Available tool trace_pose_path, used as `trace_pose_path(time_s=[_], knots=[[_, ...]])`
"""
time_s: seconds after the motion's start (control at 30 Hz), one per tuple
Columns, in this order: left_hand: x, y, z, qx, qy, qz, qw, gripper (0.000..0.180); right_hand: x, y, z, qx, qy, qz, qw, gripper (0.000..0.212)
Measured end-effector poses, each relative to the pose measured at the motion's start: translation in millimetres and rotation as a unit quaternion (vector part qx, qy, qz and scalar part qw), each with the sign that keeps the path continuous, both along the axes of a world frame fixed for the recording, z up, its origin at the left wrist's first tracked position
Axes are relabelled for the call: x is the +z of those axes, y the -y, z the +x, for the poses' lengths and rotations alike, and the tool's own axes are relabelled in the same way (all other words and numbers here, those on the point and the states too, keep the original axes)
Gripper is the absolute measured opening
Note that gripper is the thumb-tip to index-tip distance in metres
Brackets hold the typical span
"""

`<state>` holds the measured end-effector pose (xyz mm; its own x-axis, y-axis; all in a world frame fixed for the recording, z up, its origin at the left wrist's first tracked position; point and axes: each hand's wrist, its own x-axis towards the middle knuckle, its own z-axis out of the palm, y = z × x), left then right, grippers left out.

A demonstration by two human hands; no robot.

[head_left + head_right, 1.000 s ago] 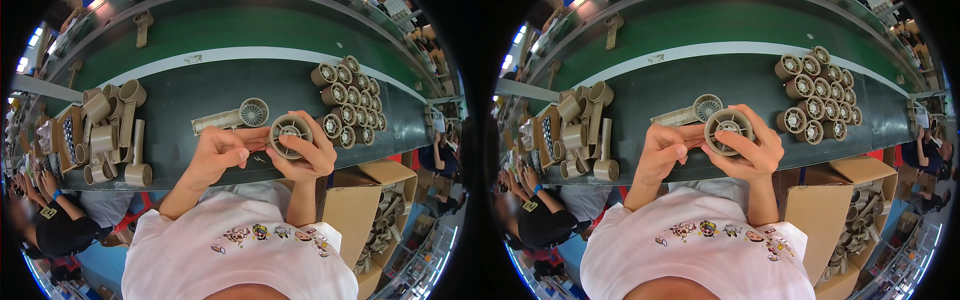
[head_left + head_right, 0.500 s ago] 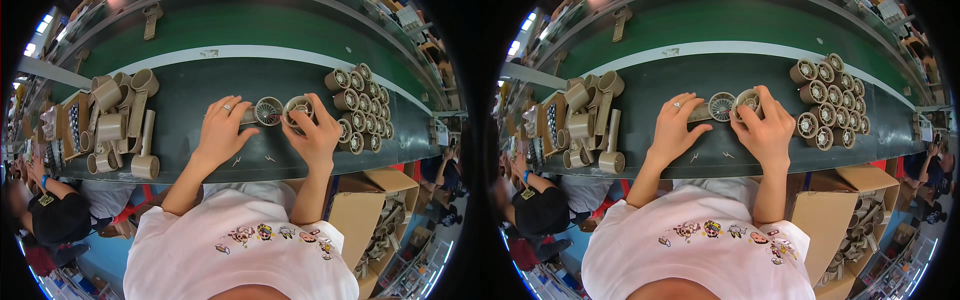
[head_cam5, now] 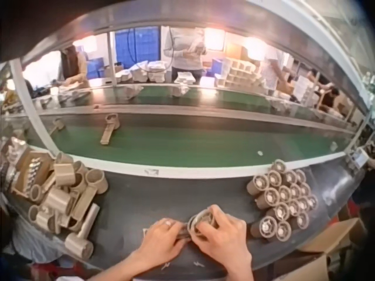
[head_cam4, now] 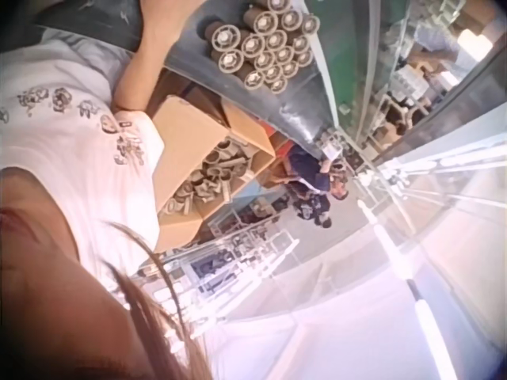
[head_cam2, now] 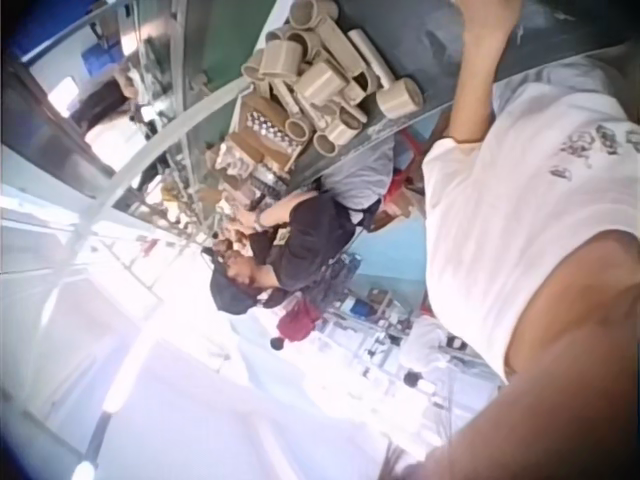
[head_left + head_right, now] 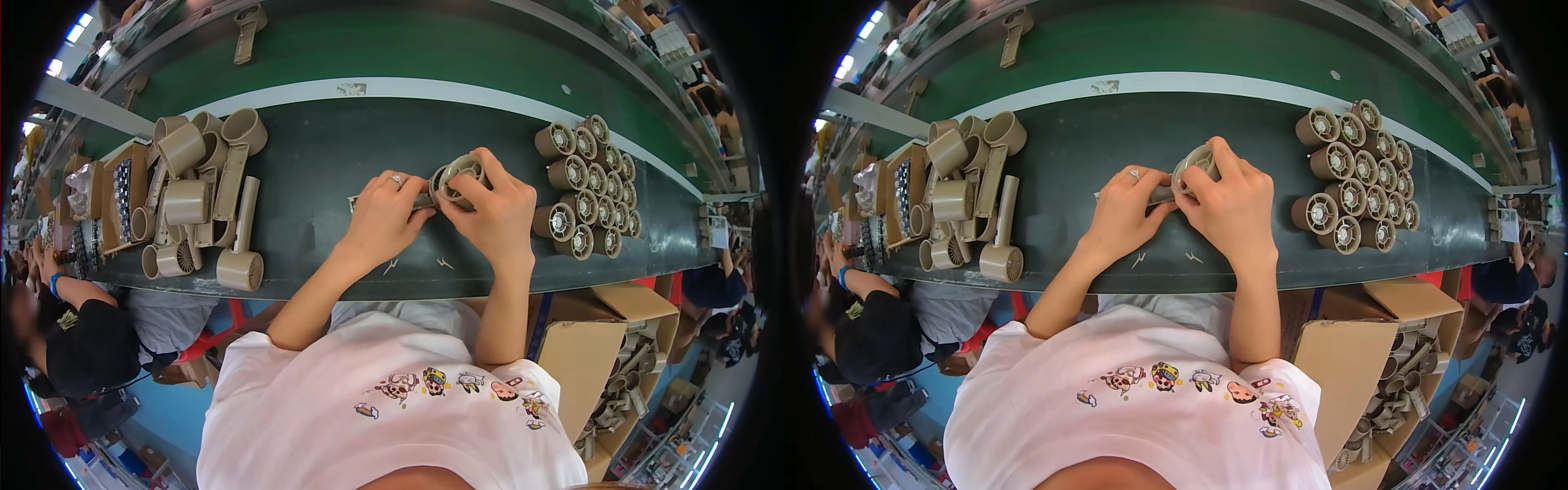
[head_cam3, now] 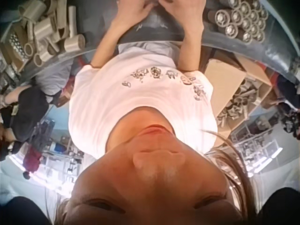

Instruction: Assembling small handheld fans on an electronics factory production line.

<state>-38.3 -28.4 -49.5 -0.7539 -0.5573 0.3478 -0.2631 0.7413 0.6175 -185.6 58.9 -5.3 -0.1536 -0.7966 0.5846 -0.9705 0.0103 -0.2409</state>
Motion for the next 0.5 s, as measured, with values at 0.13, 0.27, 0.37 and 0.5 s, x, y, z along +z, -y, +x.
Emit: trace_pose_path(time_s=[0.13,0.27,0.37,0.5], knots=[[-8.9,0.7,-3.8,-0.002,-0.031,0.052,0.998,0.016,-1.4,0.8,2.2,-0.001,0.030,0.031,0.999,0.024],[-10.2,3.6,-5.3,-0.001,-0.030,0.088,0.996,0.006,7.8,-2.6,0.1,0.038,0.131,0.067,0.988,0.024],[-5.0,5.6,-3.6,-0.006,0.011,0.086,0.996,0.006,15.7,-8.5,-11.7,0.126,0.278,0.102,0.947,0.023],[-11.9,8.9,-2.5,-0.035,0.006,0.050,0.998,0.007,-11.6,-8.9,-26.1,0.148,0.384,0.060,0.909,0.028]])
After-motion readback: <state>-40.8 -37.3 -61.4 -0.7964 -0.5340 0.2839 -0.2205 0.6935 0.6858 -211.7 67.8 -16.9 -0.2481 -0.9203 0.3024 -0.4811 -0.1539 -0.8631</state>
